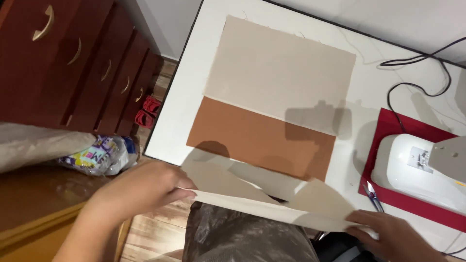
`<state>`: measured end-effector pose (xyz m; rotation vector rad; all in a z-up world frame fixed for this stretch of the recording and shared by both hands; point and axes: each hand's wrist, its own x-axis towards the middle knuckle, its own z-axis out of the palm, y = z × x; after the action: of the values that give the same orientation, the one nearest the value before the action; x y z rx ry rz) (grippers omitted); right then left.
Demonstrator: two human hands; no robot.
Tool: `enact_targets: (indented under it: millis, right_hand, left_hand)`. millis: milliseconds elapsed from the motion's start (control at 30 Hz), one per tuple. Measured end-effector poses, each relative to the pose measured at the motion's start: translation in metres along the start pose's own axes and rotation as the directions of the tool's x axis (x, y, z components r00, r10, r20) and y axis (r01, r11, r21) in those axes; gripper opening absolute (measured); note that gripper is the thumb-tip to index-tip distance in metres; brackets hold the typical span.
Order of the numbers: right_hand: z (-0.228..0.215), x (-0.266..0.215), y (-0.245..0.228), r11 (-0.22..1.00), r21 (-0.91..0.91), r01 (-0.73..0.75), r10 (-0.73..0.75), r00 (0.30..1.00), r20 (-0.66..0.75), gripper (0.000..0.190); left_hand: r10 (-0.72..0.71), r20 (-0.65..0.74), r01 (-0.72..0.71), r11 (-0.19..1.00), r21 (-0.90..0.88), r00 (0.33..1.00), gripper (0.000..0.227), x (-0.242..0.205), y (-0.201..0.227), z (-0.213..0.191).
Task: The person pins a strip of light-colored fabric onto a larger piece of fabric on a white table. They then move to a chair to select different fabric pieces, returning to the table to layer a brown fabric and a white fabric on top of the pinned piece.
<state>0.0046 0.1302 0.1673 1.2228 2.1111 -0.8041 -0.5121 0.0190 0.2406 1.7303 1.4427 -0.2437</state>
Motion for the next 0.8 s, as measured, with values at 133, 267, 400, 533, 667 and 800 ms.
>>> enact_targets:
  millis: [133,267,400,533,667,800]
  right_hand:
    - [0.028,0.029,0.099,0.984,0.113,-0.136,0.160,0.956,-0.244,0.041]
    - [-0.023,0.082,0.095,0.304,0.807,0.506,-0.307,0.854,-0.420,0.143]
    - [-0.078,0.163,0.022,0.701,0.713,-0.028,0.414,0.830,-0.375,0.026]
    - [-0.065,0.237,0.026,0.549,0.829,0.103,0.551,0.702,-0.452,0.019]
    - [-0.039,0.239,0.027,0.529,0.840,0.123,0.485,0.768,-0.418,0.059]
    - [-0.021,0.220,0.011,0.430,0.891,0.144,0.438,0.830,-0.345,0.073]
  left_hand:
    - [0.019,0.014,-0.013,0.930,-0.367,1.000,0.023,0.025,-0.047,-0.036]
    - [0.028,-0.071,-0.063,0.828,-0.557,0.997,0.024,0.105,-0.096,-0.070]
    - [-0.187,-0.386,-0.078,0.812,-0.578,0.903,0.024,0.204,-0.135,-0.074]
    - [-0.323,-0.609,-0.345,0.595,-0.726,0.725,0.052,0.295,-0.179,-0.028]
    - [-0.532,-0.436,-0.058,0.584,-0.809,0.726,0.059,0.283,-0.172,-0.008]
    - [-0.483,-0.442,-0.123,0.558,-0.821,0.756,0.075,0.248,-0.162,0.015]
